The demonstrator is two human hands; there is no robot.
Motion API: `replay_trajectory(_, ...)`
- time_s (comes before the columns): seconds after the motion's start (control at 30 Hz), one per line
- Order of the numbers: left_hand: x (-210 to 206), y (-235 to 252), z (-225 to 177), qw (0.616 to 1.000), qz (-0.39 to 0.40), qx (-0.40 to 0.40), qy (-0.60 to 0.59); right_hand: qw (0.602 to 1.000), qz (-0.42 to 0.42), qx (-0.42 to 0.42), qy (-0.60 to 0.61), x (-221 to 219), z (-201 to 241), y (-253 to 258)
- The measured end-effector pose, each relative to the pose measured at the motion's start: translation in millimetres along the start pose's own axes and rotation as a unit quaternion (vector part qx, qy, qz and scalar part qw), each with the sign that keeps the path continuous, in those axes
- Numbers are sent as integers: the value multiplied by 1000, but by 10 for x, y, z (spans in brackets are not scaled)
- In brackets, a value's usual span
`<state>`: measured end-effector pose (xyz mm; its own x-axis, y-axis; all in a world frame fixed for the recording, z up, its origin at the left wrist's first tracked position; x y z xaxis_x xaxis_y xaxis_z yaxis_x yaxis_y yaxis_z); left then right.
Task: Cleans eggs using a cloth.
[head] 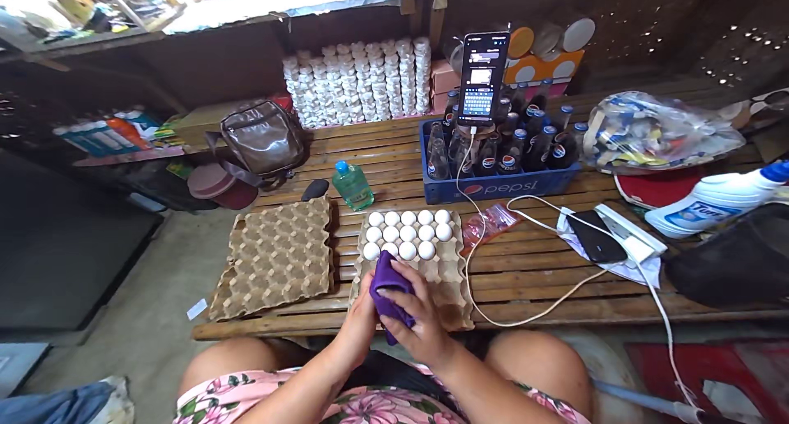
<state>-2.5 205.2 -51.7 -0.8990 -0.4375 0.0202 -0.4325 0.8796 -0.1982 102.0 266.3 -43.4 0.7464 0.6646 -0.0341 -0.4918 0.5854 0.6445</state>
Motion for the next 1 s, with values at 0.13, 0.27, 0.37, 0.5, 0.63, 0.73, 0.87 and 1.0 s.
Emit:
replay_trajectory(0.13,-9,-17,4,1000,-18,-16,-7,1000,11,10,-19,-20,1,-12)
replay_trajectory(0.27,-121,-46,-34,997,8,-63,45,999,-19,-29,41,41,-59,10)
replay_trajectory(0.37,-206,-64,-34,994,23,-85,57,978,-76,-151,126,125,-118,23)
replay_trajectory(0.5,-183,-66,-11,997,8,-69,31,978,-71,-142,137,107,-108,24)
replay_trajectory(0.63,-61,-37,-65,996,-40,-74,3,996,4,-52,67,-10,-49,12)
replay_trajectory(0.73,-50,-39,-98,994,-46,-102,18,996,10,-42,84,-38,-45,2)
replay_trajectory(0.87,-129,-73,-107,988,-16,-141,55,980,-32,-99,167,40,-83,13)
replay_trajectory(1.0,-211,-105,-106,988,33,-136,64,923,-111,-278,242,125,-136,-44)
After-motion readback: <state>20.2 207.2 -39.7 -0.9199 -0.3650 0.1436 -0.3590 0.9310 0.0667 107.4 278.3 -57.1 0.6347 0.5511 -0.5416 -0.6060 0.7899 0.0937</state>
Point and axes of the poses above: each hand's wrist, its own y-axis towards the middle knuckle, its own x-axis out of the back of the hand, z = x × y, the point moved 7 cm from there along y, towards the middle knuckle, and after that the axes turned 7 degrees about y, right-handed, at the moved point
